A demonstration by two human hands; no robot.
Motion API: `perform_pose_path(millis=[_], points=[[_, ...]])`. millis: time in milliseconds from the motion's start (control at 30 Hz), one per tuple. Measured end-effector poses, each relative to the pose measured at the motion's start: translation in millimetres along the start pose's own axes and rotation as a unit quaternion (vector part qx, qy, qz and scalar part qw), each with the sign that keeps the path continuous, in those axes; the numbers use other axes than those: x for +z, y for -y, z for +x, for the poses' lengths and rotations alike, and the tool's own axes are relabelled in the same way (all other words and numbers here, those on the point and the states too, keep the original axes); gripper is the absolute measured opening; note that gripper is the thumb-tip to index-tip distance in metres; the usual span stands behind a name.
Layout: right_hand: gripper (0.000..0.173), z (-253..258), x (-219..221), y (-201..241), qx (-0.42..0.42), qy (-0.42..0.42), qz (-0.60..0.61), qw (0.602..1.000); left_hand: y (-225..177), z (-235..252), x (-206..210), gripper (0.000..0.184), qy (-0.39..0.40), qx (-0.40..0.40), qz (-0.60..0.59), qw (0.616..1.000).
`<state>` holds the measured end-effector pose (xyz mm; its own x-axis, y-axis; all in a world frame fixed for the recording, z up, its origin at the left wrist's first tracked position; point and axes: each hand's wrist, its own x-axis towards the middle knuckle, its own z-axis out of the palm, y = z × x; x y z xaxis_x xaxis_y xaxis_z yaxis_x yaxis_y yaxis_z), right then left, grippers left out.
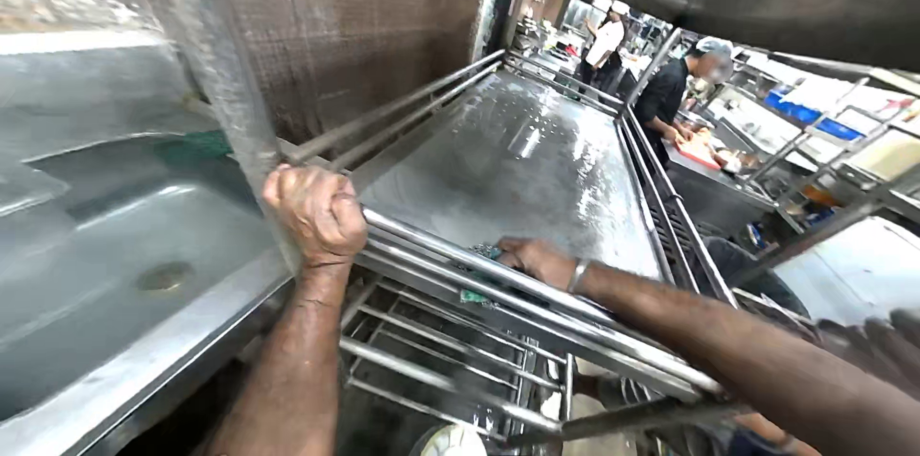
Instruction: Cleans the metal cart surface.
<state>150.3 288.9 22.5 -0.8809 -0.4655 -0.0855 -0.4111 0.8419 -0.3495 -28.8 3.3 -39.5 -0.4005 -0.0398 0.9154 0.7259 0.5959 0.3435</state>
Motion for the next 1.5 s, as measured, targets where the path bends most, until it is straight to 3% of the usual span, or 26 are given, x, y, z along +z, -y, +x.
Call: perform_pose_path(millis=[100,200,400,533,633,700,800,900,1000,1067,1133,1267,1333,1400,1500], points=[[0.036,-3.3,6.5,4.6,0.027,0.005,-0.053,0.998,-0.8,-0.9,1.2,0.054,-0.014,0.005,-0.011,1.0],[0.047,27.1,12.4,-1.4,-0.015,-0.011,-0.12,0.993,4.6,-2.7,0.8,0.052,-0.028,0.025,-0.029,0.999],[0.043,177.9,8.2,-52.9,-0.077,-0.117,-0.162,0.977,9.5,-7.2,-1.7,0.052,-0.011,0.02,-0.033,0.999],[0.046,273.1,-19.9,-131.3,0.041,-0.138,-0.146,0.979,13.5,-4.9,-3.6,0.055,-0.015,0.041,-0.04,0.998],[0.047,298.0,-47.6,-186.1,0.149,-0.158,-0.114,0.97,15.9,-5.2,-4.6,0.055,-0.008,0.05,-0.03,0.998],[0.047,279.0,-65.3,-217.4,0.216,-0.168,-0.075,0.959,17.6,-5.1,-5.8,0.055,-0.005,0.054,-0.027,0.998],[0.046,186.7,-75.0,-295.0,0.305,-0.211,-0.08,0.925,18.8,-6.9,-6.1,0.053,-0.001,0.063,-0.032,0.998],[0.047,60.7,-83.5,-343.9,0.477,-0.216,-0.108,0.845,20.3,-6.0,-5.6,0.051,-0.01,0.068,-0.031,0.997],[0.049,9.9,-83.9,-365.6,0.575,-0.221,-0.106,0.781,20.1,-10.9,-2.7,0.052,-0.019,0.06,-0.035,0.997],[0.052,33.8,-82.0,-354.0,0.579,-0.237,-0.106,0.773,17.9,-11.0,-1.4,0.051,-0.022,0.059,-0.04,0.997],[0.051,79.3,-81.9,-328.3,0.542,-0.24,-0.092,0.8,17.9,-8.0,-2.9,0.05,-0.019,0.063,-0.046,0.997],[0.046,200.1,-51.3,-270.2,0.316,-0.24,-0.054,0.916,20.4,-8.7,-3.6,0.052,-0.01,0.066,-0.042,0.997],[0.049,236.0,-25.5,-203.8,0.222,-0.219,-0.021,0.95,23.0,-9.7,-6.2,0.053,-0.009,0.07,-0.035,0.997],[0.046,214.2,-12.4,-124.9,0.118,-0.187,-0.048,0.974,23.1,-6.7,-5.1,0.056,-0.008,0.075,-0.029,0.997],[0.049,143.4,6.5,-60.4,-0.036,-0.073,-0.087,0.993,21.7,-7.7,-5.9,0.057,-0.012,0.069,-0.031,0.997]])
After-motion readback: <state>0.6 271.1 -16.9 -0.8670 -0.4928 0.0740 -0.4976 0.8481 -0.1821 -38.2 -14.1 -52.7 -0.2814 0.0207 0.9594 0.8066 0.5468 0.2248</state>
